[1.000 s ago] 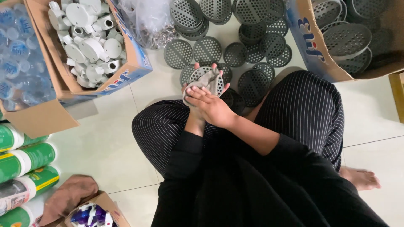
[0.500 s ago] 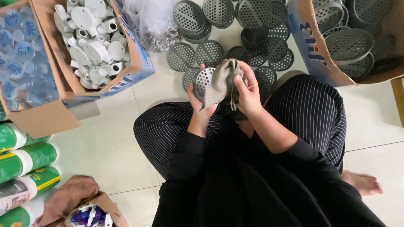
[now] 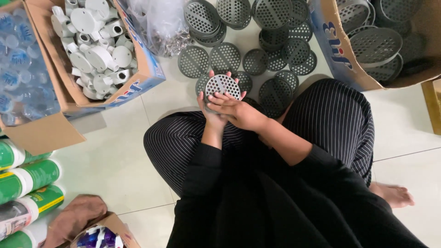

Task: The person sits on the floor and wipes multiple round metal drain covers with a cloth. They pick up each cover, wipe both sides, and place them back on the floor among other covers.

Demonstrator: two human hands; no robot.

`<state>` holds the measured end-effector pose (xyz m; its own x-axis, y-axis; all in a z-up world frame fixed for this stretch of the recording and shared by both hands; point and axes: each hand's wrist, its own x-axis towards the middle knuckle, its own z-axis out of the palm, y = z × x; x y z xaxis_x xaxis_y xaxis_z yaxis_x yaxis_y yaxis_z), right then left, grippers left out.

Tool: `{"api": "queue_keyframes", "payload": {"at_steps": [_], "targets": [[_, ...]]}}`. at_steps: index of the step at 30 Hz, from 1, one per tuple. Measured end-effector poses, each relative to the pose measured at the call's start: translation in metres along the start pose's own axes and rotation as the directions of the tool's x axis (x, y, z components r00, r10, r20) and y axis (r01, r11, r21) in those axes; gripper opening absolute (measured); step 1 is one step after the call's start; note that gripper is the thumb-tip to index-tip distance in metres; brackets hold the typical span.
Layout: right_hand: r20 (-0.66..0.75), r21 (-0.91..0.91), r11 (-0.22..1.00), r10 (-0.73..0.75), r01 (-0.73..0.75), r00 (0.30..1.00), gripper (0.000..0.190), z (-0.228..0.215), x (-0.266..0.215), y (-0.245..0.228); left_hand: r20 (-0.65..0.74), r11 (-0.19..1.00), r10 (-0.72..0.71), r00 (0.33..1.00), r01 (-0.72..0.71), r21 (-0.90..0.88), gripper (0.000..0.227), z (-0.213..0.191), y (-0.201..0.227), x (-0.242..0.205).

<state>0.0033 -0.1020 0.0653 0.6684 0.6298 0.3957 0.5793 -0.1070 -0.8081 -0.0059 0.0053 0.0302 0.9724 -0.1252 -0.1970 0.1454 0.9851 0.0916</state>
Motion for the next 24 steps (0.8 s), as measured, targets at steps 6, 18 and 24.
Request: {"api": "queue_keyframes", "payload": {"at_steps": [6,18,24], "targets": [[0.255,0.222,0.973,-0.001,-0.058,0.967,0.039,-0.053,-0.004,0.011,-0.009,0.997,0.031,0.999,-0.030,0.070,0.063,-0.022,0.009,0.014],[-0.044,-0.410,0.909,-0.094,0.067,0.995,0.044,0.024,-0.009,0.014,0.219,0.993,-0.119,0.968,0.117,0.022,0.066,-0.060,-0.006,0.025],[-0.165,-0.407,0.913,-0.054,-0.019,0.985,0.039,0.008,-0.004,0.034,-0.169,0.995,-0.095,0.981,0.100,0.024,0.058,-0.035,-0.020,0.011]]}}
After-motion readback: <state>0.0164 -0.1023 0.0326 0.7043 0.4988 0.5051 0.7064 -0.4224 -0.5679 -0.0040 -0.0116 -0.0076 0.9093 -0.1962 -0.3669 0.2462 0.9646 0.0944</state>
